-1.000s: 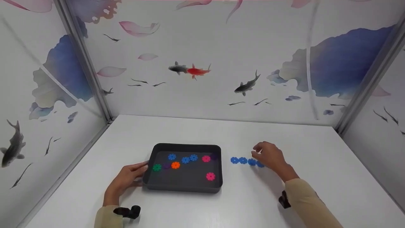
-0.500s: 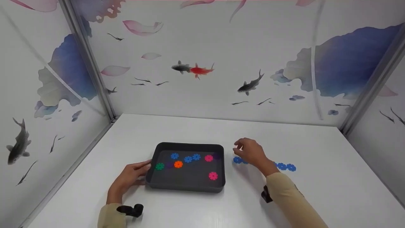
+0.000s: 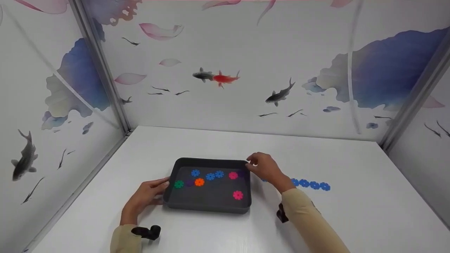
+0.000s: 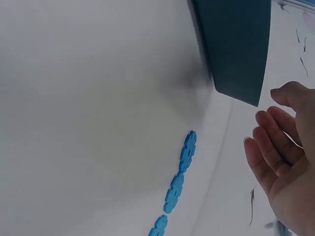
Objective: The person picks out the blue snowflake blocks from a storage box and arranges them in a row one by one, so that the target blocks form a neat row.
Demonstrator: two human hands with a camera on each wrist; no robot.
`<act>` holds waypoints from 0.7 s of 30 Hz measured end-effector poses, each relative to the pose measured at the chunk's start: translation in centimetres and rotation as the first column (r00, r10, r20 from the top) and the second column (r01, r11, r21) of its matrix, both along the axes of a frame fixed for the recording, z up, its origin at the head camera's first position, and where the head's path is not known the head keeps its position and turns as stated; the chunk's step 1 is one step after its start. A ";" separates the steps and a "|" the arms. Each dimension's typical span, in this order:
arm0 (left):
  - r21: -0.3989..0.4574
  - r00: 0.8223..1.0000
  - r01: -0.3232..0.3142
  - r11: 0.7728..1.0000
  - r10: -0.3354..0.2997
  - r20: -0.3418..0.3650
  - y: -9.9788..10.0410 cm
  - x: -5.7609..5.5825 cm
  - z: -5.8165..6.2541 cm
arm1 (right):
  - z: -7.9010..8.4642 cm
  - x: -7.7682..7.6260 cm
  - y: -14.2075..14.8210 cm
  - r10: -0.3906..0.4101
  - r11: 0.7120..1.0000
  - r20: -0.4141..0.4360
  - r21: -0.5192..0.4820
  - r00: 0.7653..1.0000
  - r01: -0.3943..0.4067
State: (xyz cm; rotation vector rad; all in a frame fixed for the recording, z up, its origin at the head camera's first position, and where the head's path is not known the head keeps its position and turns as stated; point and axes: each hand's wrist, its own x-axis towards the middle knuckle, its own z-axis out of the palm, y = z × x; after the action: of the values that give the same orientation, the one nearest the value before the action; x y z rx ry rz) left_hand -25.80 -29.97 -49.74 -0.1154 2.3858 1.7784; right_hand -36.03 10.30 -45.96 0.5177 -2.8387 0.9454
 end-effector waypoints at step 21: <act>0.029 0.999 0.030 0.999 -0.030 -0.022 -0.2 -0.1 -0.2 | -0.6 -0.1 -5.6 0.117 0.993 0.063 -0.011 0.991 -0.117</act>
State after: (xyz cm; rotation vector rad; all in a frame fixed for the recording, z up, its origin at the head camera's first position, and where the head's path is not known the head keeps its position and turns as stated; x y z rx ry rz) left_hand -25.85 -30.19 -49.99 -0.0567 2.3627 1.8095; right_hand -36.14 4.74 -46.51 0.6713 -2.8872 1.0093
